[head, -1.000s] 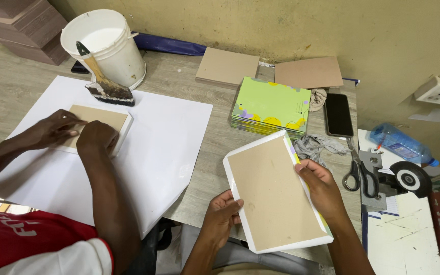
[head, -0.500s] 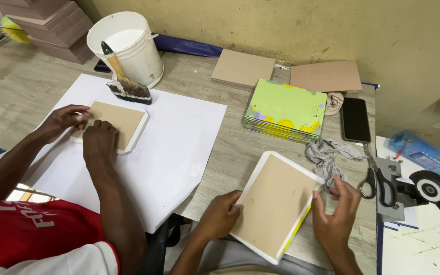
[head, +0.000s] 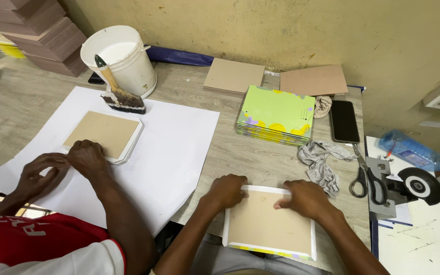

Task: The person applies glue to the edges of a book cover using a brush and then presses a cardboard piece onto the glued surface. They smooth the cover with their hands and a cloth, then place the finished item on a stack.

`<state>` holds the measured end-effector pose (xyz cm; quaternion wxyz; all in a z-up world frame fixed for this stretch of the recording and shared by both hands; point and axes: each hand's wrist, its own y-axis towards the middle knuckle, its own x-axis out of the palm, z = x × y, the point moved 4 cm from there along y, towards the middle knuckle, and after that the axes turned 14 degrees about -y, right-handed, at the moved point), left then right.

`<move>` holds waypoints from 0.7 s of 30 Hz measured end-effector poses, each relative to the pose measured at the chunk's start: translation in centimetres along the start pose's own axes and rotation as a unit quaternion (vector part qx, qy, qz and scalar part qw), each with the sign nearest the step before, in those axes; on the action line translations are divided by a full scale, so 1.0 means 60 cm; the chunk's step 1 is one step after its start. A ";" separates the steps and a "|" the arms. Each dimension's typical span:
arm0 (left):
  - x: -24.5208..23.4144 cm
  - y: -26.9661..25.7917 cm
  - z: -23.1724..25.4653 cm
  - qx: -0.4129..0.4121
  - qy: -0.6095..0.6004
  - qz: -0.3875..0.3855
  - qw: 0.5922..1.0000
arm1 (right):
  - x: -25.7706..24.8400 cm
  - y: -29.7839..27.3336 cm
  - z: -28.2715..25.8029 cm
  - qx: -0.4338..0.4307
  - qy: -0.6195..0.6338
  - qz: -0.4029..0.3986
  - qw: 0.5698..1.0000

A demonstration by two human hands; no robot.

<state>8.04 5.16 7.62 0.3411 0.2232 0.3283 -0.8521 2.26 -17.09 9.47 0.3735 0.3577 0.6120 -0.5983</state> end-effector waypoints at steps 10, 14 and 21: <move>0.019 0.064 -0.089 0.036 0.005 0.068 0.997 | 0.035 0.019 0.039 -0.001 0.028 0.030 0.999; -0.007 0.104 -0.079 0.059 0.029 0.139 0.988 | 0.070 0.077 0.064 0.034 0.057 0.115 0.991; 0.104 0.111 -0.100 0.212 0.184 0.347 0.895 | 0.175 0.048 0.011 0.075 -0.103 0.378 0.917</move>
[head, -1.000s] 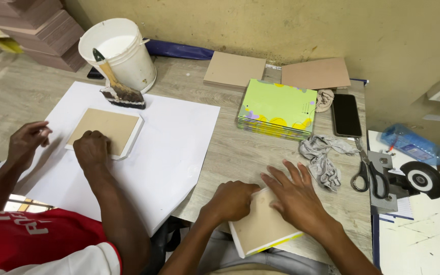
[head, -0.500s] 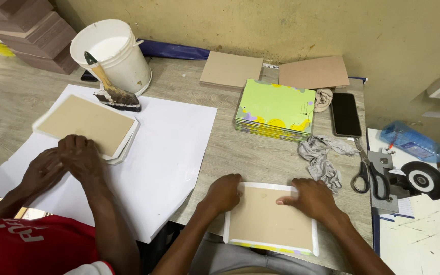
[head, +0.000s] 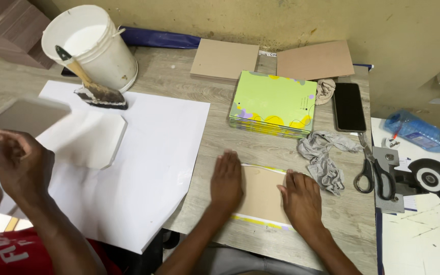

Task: The person applies glue to the edges of a book cover using a brush and then presses a cardboard piece onto the glued surface. They smooth the cover with their hands and a cloth, then place the finished item on a stack.

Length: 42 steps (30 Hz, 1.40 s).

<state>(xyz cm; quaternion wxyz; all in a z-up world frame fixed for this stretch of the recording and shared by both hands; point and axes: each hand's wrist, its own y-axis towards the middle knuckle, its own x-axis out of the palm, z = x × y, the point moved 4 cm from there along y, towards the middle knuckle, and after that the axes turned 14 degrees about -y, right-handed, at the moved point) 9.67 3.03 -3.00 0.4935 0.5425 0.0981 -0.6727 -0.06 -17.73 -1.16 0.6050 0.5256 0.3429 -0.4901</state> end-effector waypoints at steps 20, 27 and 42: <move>-0.030 -0.007 0.159 0.103 -0.208 -0.089 0.969 | -0.030 0.085 0.095 0.147 0.341 -0.231 0.899; -0.044 0.005 0.166 0.084 -0.204 -0.012 0.975 | -0.031 0.055 0.058 -0.013 0.289 -0.227 0.930; -0.033 0.001 0.169 0.067 -0.111 -0.024 0.991 | -0.030 0.015 0.109 -0.057 0.175 -0.291 0.939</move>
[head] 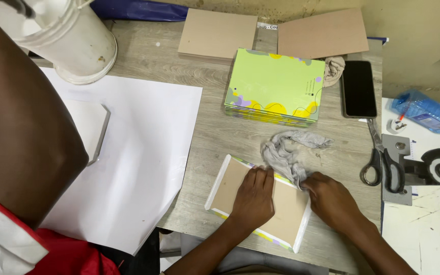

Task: The person applies glue to the edges of a book cover using a brush and then presses a cardboard piece onto the glued surface. They smooth the cover with their hands and a cloth, then place the finished item on a stack.

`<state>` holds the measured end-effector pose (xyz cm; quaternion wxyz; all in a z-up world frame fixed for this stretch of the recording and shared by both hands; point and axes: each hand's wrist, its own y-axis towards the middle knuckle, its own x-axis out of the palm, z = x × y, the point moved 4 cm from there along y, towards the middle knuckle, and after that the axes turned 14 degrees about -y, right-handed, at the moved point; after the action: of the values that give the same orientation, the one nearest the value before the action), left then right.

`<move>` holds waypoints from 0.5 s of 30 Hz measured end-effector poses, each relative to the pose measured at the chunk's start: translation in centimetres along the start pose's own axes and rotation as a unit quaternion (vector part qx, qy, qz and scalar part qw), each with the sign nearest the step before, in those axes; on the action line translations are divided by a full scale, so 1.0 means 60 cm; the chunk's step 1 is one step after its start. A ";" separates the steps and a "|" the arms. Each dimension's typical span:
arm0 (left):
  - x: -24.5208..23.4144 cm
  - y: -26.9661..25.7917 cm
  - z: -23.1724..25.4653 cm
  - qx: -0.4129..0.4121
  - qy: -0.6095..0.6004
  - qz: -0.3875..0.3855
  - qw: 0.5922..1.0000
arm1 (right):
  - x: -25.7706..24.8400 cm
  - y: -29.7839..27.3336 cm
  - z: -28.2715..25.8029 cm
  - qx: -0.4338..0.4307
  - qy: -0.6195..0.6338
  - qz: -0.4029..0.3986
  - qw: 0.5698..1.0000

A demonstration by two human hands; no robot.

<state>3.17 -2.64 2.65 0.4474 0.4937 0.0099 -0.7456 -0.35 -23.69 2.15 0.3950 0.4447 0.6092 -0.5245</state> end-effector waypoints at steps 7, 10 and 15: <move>-0.015 -0.012 -0.024 -0.109 0.020 -0.011 0.994 | -0.012 0.016 -0.001 0.011 0.003 -0.018 1.000; -0.030 -0.013 -0.015 -0.083 0.018 0.019 0.996 | 0.005 0.036 -0.015 -0.024 0.013 -0.025 0.999; -0.034 -0.012 -0.022 -0.089 0.002 0.046 0.995 | 0.016 0.117 -0.110 -0.104 0.041 0.073 0.991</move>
<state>3.87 -0.27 3.22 0.5234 0.4532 0.0538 -0.7195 5.99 -16.64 0.13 0.4508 0.4657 0.6419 -0.4098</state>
